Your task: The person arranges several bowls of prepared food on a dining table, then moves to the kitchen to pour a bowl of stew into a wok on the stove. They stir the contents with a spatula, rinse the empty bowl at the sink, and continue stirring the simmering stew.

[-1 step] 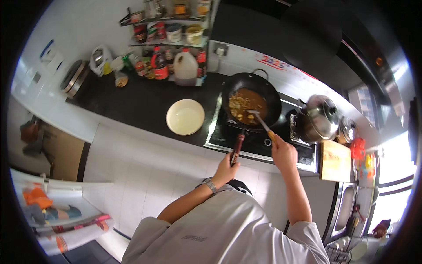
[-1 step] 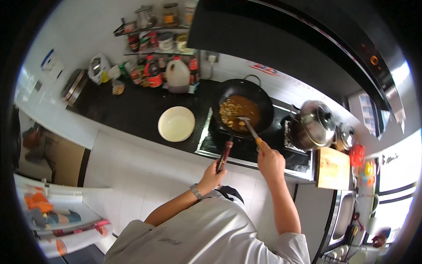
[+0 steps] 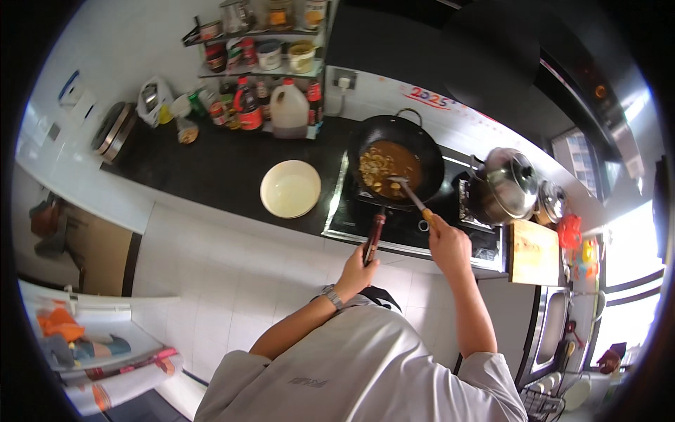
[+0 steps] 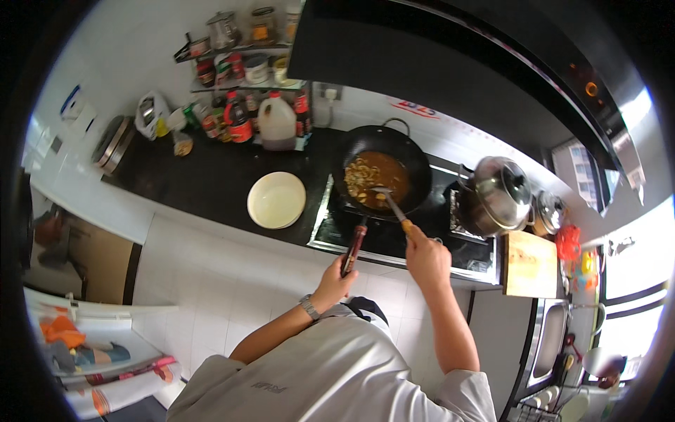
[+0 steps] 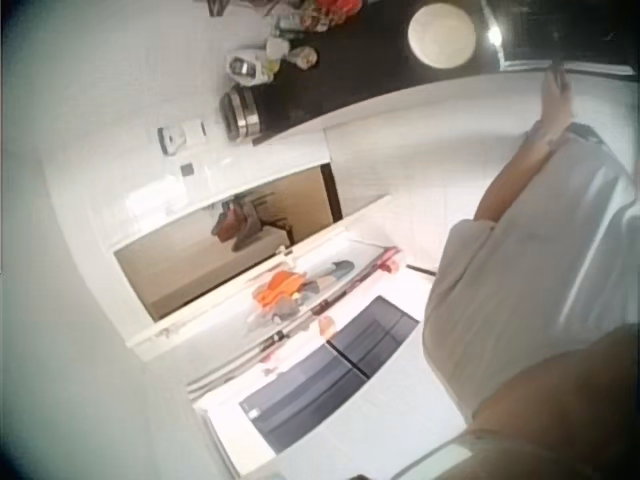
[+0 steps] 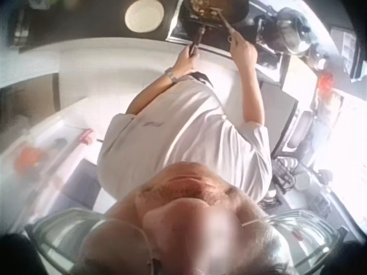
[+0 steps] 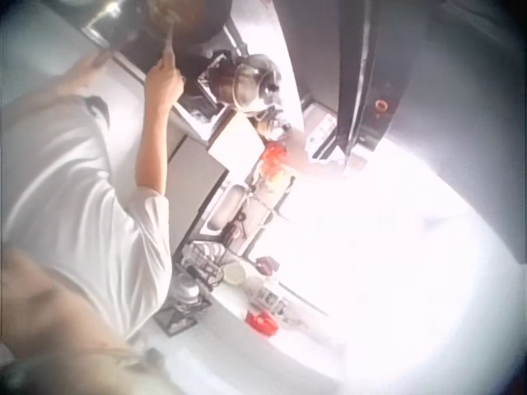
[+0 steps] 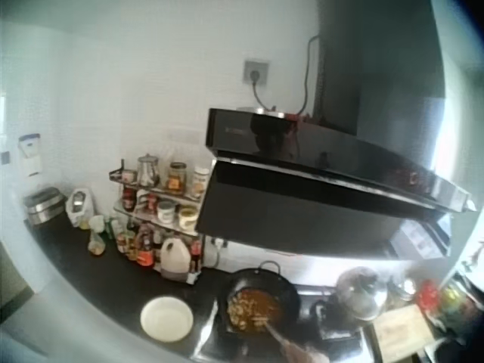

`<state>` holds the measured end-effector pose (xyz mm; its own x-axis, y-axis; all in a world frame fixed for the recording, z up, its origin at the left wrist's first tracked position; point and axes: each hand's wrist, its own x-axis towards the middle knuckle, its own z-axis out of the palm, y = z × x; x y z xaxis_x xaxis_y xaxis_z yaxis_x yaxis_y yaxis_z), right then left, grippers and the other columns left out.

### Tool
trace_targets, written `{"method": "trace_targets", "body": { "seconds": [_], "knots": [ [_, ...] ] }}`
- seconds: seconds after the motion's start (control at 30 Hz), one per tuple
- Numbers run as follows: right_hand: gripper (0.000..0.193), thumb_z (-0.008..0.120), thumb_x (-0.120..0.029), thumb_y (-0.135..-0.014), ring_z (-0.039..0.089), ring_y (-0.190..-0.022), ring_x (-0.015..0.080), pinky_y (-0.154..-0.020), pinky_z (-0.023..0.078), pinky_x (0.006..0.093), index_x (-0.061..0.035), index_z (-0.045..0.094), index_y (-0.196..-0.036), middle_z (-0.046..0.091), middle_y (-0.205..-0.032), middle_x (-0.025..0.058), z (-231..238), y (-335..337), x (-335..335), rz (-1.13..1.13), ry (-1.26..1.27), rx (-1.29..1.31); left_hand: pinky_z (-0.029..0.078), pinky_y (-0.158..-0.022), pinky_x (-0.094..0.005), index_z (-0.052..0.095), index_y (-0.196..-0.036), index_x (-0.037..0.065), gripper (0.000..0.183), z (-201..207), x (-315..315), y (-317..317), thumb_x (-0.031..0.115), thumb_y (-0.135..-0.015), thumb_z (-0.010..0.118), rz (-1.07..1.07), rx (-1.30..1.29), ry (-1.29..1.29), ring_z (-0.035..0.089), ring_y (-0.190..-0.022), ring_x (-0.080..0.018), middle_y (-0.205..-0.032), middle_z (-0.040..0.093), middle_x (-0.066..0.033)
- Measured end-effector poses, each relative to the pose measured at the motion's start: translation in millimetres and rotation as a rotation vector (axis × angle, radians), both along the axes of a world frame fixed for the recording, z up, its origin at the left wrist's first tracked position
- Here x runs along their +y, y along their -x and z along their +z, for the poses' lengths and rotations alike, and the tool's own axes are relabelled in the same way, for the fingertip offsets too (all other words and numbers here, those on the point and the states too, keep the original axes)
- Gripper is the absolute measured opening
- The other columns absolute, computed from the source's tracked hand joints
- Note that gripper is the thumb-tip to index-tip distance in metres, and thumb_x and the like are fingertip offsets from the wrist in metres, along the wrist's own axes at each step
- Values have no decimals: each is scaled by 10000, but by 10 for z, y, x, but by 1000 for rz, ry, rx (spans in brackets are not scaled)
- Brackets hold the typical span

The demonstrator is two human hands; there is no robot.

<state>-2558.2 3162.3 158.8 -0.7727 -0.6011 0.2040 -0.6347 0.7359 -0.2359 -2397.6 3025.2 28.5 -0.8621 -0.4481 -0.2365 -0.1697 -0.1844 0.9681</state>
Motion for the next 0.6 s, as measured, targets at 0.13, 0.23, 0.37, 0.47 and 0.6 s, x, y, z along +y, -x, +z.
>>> {"method": "trace_targets", "body": {
  "seconds": [0.13,0.23,0.37,0.47,0.6],
  "knots": [
    [228,579,-192,-902,653,-645,361,-604,525,470,-137,660,-1108,652,-675,161,78,-131,43,-12,-14,-49,454,-415,-260,465,-1301,-3,448,42,-10,-21,140,-903,613,-24,3,-15,505,-484,-94,-786,528,-21],
    [237,574,-196,-907,656,-655,360,-611,526,472,-140,657,-1122,656,-687,161,95,-156,24,-38,-46,-80,443,-421,-301,449,-1272,-27,418,-36,-1,11,102,-905,602,-20,21,-6,535,-441,-137,-665,554,-38],
    [259,582,-216,-913,668,-688,365,-633,534,465,-86,645,-1128,676,-734,182,-249,19,-48,-50,38,-30,445,-411,-288,445,-1269,-32,420,-26,-9,27,110,-907,605,-34,2,-19,524,-453,-125,-704,543,-33],
    [292,598,-226,-911,681,-729,375,-659,545,451,-1,637,-1094,690,-791,213,-445,102,-46,-95,117,4,451,-415,-269,451,-1268,-34,422,-2,-21,18,110,-905,610,-55,-1,-79,502,-477,-104,-767,517,-21],
    [256,600,-218,-911,677,-729,389,-674,547,445,-4,662,-1037,683,-772,217,-431,103,-48,-111,166,3,451,-421,-270,443,-1277,-41,430,39,-34,1,107,-907,607,-50,0,-95,505,-483,-106,-795,515,-26]
  ]
}}
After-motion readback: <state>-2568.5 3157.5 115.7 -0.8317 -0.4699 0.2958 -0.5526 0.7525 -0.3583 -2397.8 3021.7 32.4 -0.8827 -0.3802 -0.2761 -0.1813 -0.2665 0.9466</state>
